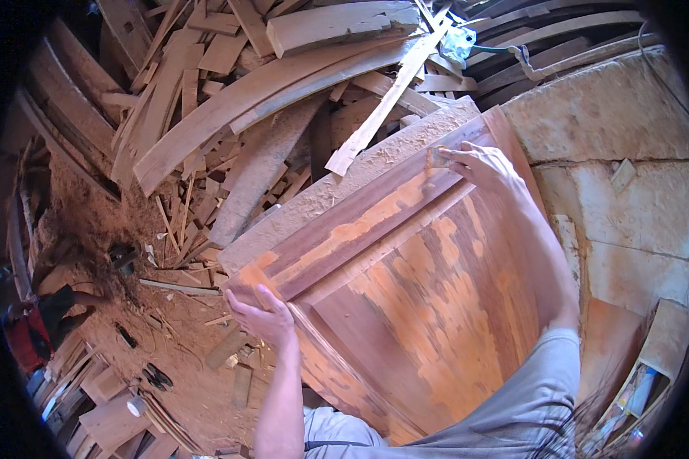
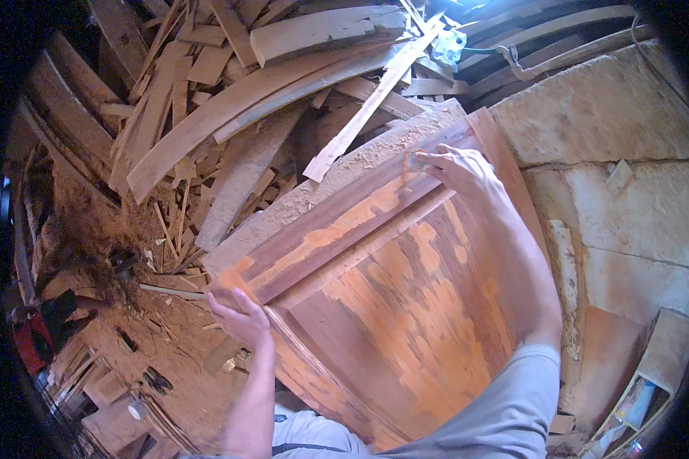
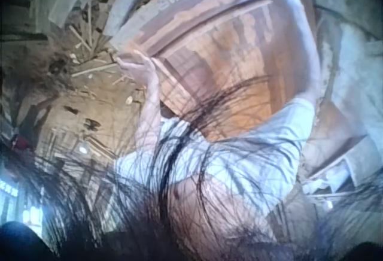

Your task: The person sands the surface and edges of a wooden door using a small block. They then apply a liquid coating from a bucket onto the wood using a brush and by hand.

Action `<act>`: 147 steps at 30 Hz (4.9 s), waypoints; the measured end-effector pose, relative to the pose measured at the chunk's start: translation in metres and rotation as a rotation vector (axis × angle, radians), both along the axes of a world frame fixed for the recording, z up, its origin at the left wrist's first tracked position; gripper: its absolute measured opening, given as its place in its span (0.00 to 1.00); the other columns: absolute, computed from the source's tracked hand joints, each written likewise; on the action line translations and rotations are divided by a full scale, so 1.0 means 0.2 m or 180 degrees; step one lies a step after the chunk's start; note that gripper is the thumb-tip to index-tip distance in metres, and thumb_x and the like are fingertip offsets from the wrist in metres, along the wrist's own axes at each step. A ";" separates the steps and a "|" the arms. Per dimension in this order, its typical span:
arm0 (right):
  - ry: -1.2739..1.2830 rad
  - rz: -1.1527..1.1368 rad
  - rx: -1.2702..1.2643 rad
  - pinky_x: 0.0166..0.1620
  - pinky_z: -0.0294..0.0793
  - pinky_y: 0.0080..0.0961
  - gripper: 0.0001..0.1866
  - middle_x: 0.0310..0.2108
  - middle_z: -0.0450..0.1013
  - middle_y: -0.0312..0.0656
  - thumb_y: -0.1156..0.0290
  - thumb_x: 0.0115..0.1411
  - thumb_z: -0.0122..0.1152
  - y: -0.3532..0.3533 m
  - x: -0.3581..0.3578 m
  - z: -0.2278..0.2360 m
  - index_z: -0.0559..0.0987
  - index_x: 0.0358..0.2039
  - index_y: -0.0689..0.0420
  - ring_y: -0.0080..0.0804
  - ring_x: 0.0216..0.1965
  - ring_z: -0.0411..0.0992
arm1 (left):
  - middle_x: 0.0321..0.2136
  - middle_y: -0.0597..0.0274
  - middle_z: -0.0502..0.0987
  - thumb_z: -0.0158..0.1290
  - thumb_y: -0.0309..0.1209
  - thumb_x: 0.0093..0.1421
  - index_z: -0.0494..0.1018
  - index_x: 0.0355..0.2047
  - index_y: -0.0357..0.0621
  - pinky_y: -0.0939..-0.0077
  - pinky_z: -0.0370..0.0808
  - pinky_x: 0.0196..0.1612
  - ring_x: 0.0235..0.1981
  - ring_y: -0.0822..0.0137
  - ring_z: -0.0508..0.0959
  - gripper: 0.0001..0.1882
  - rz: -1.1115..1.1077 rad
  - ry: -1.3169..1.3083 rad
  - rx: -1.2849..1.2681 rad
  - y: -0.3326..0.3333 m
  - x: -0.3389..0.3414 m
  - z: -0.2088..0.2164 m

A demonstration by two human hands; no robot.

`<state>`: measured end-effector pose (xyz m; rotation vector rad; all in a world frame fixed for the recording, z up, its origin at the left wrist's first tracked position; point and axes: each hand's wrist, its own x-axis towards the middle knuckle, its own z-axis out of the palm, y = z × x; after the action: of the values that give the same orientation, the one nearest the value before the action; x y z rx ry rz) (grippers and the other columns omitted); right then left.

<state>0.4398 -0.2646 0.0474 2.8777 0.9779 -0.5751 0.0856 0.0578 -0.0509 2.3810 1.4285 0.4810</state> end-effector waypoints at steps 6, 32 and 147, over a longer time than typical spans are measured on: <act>0.0133 0.0224 -0.0273 0.49 0.76 0.40 0.22 0.49 0.77 0.42 0.64 0.62 0.62 -0.10 0.16 -0.08 0.76 0.57 0.39 0.46 0.47 0.76 | 0.61 0.36 0.64 0.45 0.51 0.67 0.57 0.64 0.32 0.50 0.62 0.63 0.62 0.41 0.65 0.37 0.0043 0.0187 -0.0029 0.00 -0.02 -0.01; 0.0186 -0.1409 0.0173 0.51 0.74 0.42 0.16 0.44 0.75 0.48 0.63 0.66 0.55 -0.23 -0.32 -0.06 0.78 0.54 0.43 0.47 0.48 0.75 | 0.60 0.35 0.63 0.44 0.54 0.67 0.56 0.64 0.31 0.47 0.64 0.59 0.61 0.41 0.66 0.39 0.0077 0.0137 -0.0061 0.01 0.00 0.04; -0.0198 -0.2089 0.2122 0.52 0.73 0.37 0.24 0.46 0.75 0.54 0.71 0.68 0.53 -0.31 -0.52 -0.41 0.66 0.65 0.51 0.46 0.48 0.75 | 0.61 0.35 0.62 0.43 0.53 0.68 0.56 0.64 0.32 0.49 0.64 0.62 0.62 0.41 0.65 0.38 0.0020 0.0156 -0.0070 -0.02 0.03 0.01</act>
<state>0.3353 -0.3274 -0.0343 3.7981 0.1883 -0.1771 0.0907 0.0534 -0.0480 2.3871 1.4551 0.4091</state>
